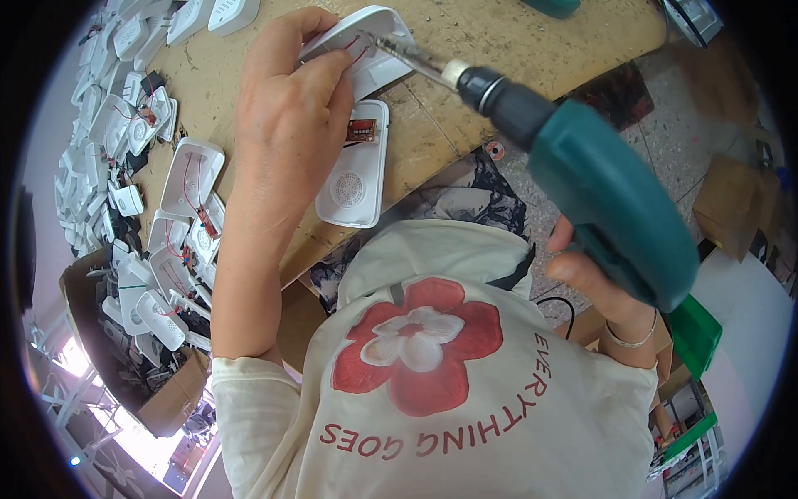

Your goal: Assembling electronic components into plastic housings using a soldering gun at a factory workbench.

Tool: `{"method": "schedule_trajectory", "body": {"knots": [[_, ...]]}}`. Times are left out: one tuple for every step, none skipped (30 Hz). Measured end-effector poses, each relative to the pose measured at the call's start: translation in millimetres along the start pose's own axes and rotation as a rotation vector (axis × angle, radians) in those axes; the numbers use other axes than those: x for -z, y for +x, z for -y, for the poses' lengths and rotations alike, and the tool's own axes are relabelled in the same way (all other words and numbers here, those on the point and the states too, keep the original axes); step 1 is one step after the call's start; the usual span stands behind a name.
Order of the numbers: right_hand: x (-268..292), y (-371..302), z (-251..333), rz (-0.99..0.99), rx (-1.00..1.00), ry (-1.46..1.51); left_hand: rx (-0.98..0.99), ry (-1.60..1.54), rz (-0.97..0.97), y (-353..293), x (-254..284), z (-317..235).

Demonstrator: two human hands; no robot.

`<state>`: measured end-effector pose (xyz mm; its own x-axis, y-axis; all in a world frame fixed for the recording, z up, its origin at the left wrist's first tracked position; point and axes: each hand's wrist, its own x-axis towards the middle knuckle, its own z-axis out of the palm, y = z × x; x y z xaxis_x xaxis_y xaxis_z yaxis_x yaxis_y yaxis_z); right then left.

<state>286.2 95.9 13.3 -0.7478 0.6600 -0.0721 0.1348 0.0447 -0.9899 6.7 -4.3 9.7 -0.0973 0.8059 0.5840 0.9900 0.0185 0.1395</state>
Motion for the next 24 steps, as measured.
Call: {"method": "schedule_trajectory", "body": {"knots": [[0.2,3.0,-3.3,-0.015,0.061,0.030,0.014,-0.003,0.005,-1.0,-2.0,0.7],[0.4,5.8,-2.6,-0.016,0.060,0.031,0.014,-0.003,0.007,-0.1,-1.7,0.4],[-0.2,9.5,-1.6,-0.050,0.071,0.095,0.022,-0.003,0.005,0.8,-1.6,0.2],[-0.8,13.5,-0.5,-0.085,0.083,0.160,0.029,-0.003,0.004,1.5,-1.9,0.0],[-3.0,18.4,0.2,-0.085,0.084,0.162,0.028,-0.001,0.003,0.2,-6.2,1.9],[-5.5,23.9,1.0,-0.069,0.081,0.259,0.054,-0.045,0.011,-1.7,-13.6,5.2],[-6.3,29.1,0.5,-0.053,0.076,0.357,0.081,-0.088,0.018,-2.7,-17.2,6.8],[-2.3,33.0,-5.7,0.012,0.076,0.377,0.079,-0.086,0.019,-2.5,-17.0,6.7],[-3.9,36.1,-8.8,0.012,0.077,0.379,0.096,-0.093,0.020,-2.1,-16.6,6.4],[-7.1,39.0,-10.9,0.039,0.058,0.495,0.113,-0.100,0.021,-1.8,-16.5,6.2],[-10.2,41.3,-12.4,0.066,0.038,0.612,0.113,-0.098,0.021,-2.0,-16.8,6.4],[-12.2,43.5,-13.7,0.066,0.039,0.614,0.122,-0.102,0.012,-2.2,-17.4,6.9],[-14.0,45.4,-14.9,0.090,0.034,0.663,0.131,-0.106,0.002,-2.2,-17.7,7.2],[-15.4,46.9,-16.1,0.114,0.028,0.713,0.131,-0.106,0.003,-1.9,-17.7,7.2],[-16.6,47.8,-17.3,0.113,0.028,0.714,0.135,-0.114,-0.002,-1.5,-17.6,7.3],[-17.6,48.4,-18.4,0.125,0.028,0.728,0.139,-0.122,-0.007,-1.1,-17.8,7.5],[-17.7,48.9,-18.8,0.139,0.029,0.741,0.140,-0.123,-0.006,-1.1,-17.6,7.5],[-17.9,49.3,-19.0,0.139,0.028,0.741,0.139,-0.119,-0.009,-1.1,-17.3,8.0],[-18.2,49.6,-19.0,0.148,0.026,0.747,0.138,-0.116,-0.012,-1.1,-16.9,8.4],[-18.2,49.8,-18.7,0.158,0.024,0.752,0.139,-0.117,-0.013,-0.8,-17.0,8.6],[-18.7,50.0,-17.9,0.159,0.023,0.751,0.147,-0.124,-0.015,-0.7,-16.9,9.0],[-19.8,50.1,-16.7,0.160,0.019,0.757,0.155,-0.130,-0.018,-1.1,-16.0,9.4],[-19.9,50.6,-15.2,0.162,0.015,0.762,0.157,-0.130,-0.022,-0.9,-15.0,9.7],[-20.5,50.8,-13.7,0.165,0.015,0.758,0.161,-0.136,-0.026,-1.2,-13.5,10.4]]}}
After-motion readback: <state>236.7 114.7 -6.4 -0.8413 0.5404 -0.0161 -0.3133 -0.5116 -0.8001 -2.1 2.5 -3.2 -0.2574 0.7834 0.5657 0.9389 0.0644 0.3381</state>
